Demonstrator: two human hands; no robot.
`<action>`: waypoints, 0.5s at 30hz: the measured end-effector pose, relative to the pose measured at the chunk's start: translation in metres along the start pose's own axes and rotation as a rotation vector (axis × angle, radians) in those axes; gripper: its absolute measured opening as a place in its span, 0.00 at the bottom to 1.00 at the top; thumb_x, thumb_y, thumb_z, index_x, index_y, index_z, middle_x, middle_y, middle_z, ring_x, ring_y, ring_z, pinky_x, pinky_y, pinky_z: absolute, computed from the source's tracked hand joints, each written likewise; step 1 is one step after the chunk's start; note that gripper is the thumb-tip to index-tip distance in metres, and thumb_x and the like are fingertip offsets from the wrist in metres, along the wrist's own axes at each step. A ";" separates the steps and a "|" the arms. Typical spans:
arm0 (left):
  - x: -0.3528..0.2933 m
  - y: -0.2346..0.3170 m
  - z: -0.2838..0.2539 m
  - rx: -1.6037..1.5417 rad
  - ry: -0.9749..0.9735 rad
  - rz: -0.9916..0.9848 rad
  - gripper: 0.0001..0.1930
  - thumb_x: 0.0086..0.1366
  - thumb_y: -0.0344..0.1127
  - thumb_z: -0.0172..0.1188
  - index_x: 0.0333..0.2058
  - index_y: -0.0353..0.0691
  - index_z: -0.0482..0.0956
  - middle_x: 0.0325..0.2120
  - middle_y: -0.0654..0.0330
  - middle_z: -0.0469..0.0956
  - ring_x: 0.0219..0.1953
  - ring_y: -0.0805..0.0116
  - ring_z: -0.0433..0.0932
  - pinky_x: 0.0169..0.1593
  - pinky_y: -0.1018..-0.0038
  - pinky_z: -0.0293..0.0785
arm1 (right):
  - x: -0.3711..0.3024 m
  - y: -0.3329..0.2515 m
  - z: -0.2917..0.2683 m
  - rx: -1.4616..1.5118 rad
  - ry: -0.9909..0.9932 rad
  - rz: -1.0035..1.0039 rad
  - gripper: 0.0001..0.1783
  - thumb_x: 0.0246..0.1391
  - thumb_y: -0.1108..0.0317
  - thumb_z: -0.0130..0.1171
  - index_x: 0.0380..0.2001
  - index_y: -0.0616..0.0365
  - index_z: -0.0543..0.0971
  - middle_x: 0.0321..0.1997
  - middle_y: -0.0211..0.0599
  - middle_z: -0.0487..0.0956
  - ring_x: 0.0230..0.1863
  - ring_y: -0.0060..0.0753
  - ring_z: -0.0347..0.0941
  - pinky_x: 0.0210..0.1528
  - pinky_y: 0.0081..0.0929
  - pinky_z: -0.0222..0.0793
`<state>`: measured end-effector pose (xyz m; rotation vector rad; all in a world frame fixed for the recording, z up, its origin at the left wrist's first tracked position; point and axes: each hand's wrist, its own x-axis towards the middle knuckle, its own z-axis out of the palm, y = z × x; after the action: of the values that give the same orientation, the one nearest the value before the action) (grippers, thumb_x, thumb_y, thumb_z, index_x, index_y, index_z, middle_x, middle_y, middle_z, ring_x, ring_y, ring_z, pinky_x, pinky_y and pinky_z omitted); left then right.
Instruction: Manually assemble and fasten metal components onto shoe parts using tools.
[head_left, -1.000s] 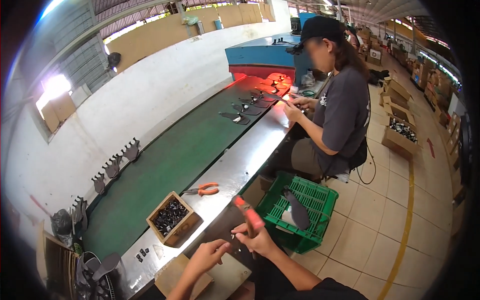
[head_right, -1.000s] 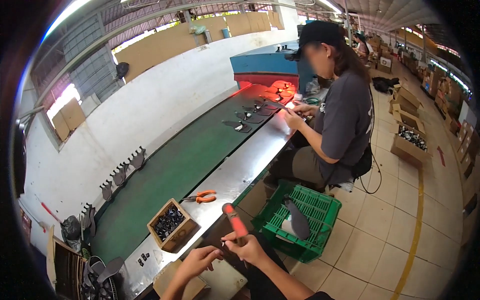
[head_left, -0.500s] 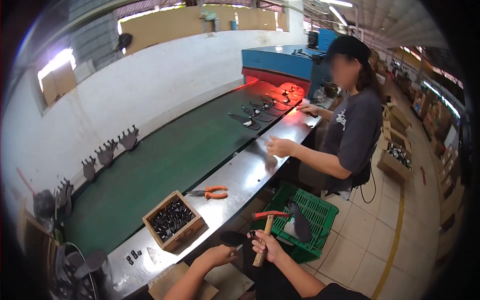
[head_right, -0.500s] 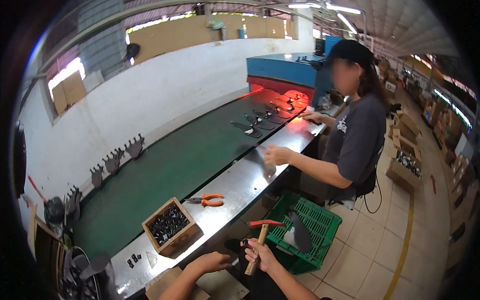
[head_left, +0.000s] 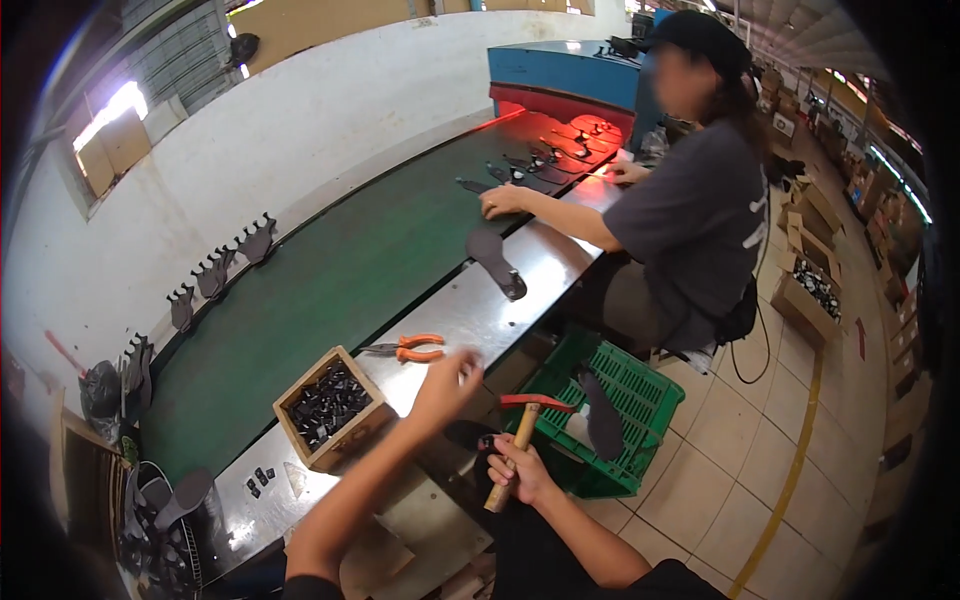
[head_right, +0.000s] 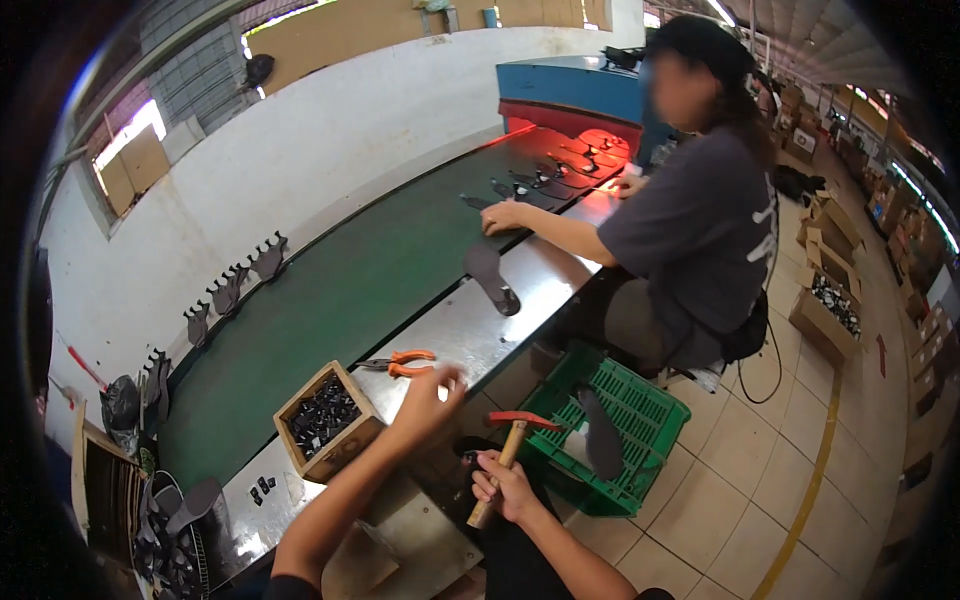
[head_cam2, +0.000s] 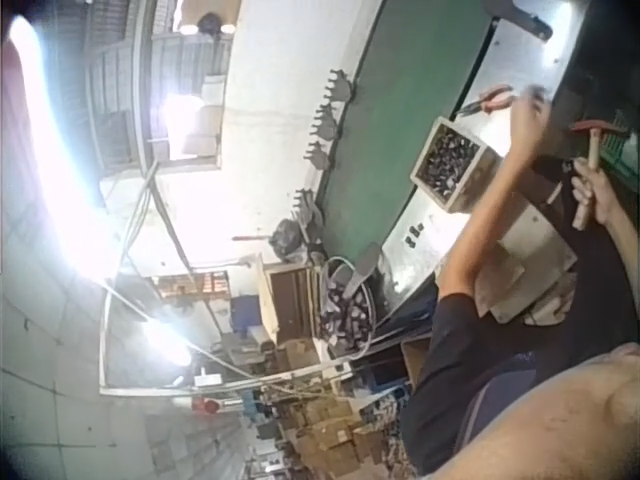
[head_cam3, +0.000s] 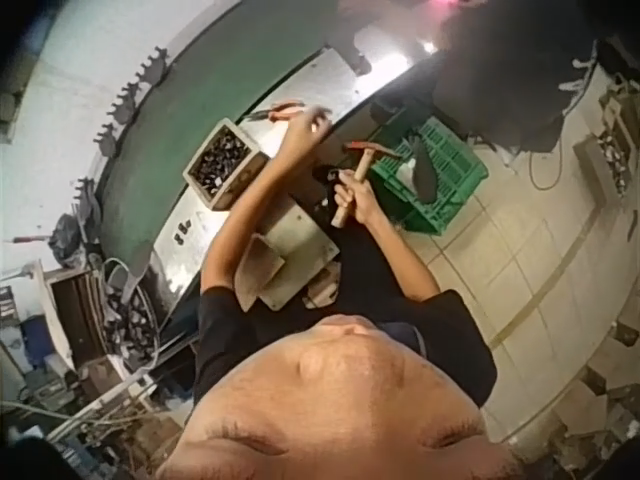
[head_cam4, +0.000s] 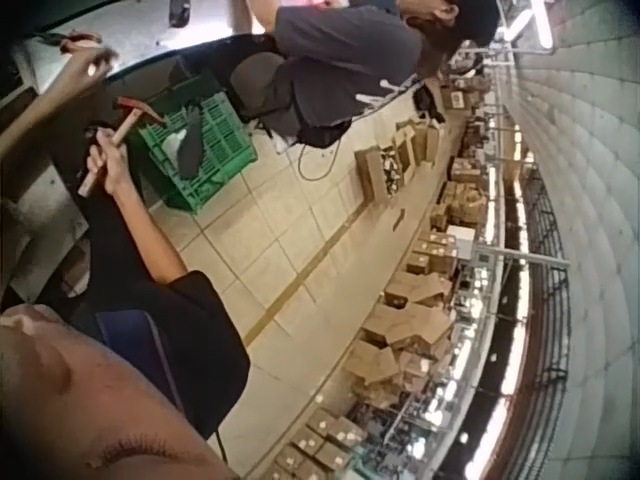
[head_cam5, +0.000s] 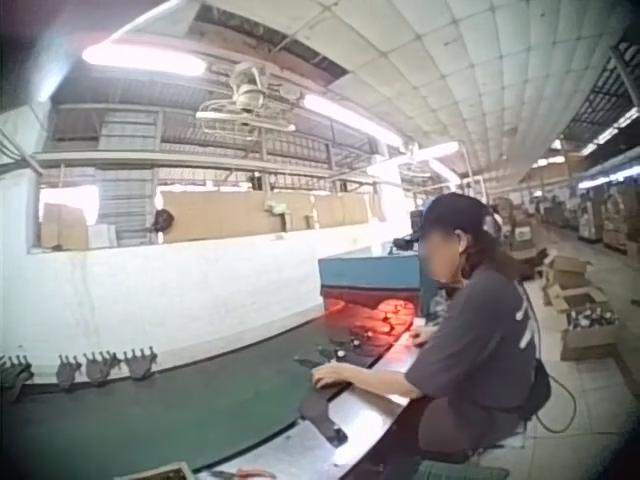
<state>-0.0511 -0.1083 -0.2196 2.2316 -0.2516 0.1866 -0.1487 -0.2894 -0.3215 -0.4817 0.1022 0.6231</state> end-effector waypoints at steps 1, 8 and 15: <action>0.032 -0.017 0.012 0.009 0.074 0.062 0.19 0.63 0.38 0.63 0.49 0.34 0.76 0.40 0.44 0.81 0.43 0.49 0.81 0.48 0.63 0.75 | 0.002 0.000 0.000 -0.016 -0.002 -0.001 0.05 0.67 0.69 0.53 0.40 0.59 0.75 0.40 0.38 0.79 0.17 0.17 0.60 0.19 0.20 0.59; 0.168 -0.065 0.089 0.169 0.239 -0.168 0.41 0.55 0.57 0.69 0.63 0.40 0.70 0.67 0.36 0.59 0.70 0.33 0.53 0.71 0.47 0.49 | 0.003 0.013 -0.007 0.010 -0.059 -0.010 0.08 0.66 0.69 0.55 0.43 0.63 0.76 0.36 0.37 0.79 0.18 0.19 0.60 0.20 0.23 0.60; 0.139 -0.037 0.073 0.340 0.270 0.034 0.22 0.59 0.42 0.61 0.50 0.36 0.75 0.65 0.45 0.64 0.70 0.47 0.58 0.71 0.48 0.53 | -0.006 0.013 -0.004 -0.065 0.026 0.025 0.04 0.63 0.70 0.59 0.37 0.57 0.77 0.26 0.32 0.73 0.19 0.22 0.61 0.19 0.26 0.60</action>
<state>0.0957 -0.1590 -0.2624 2.5029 -0.1166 0.5817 -0.1606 -0.2849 -0.3287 -0.5525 0.1128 0.6468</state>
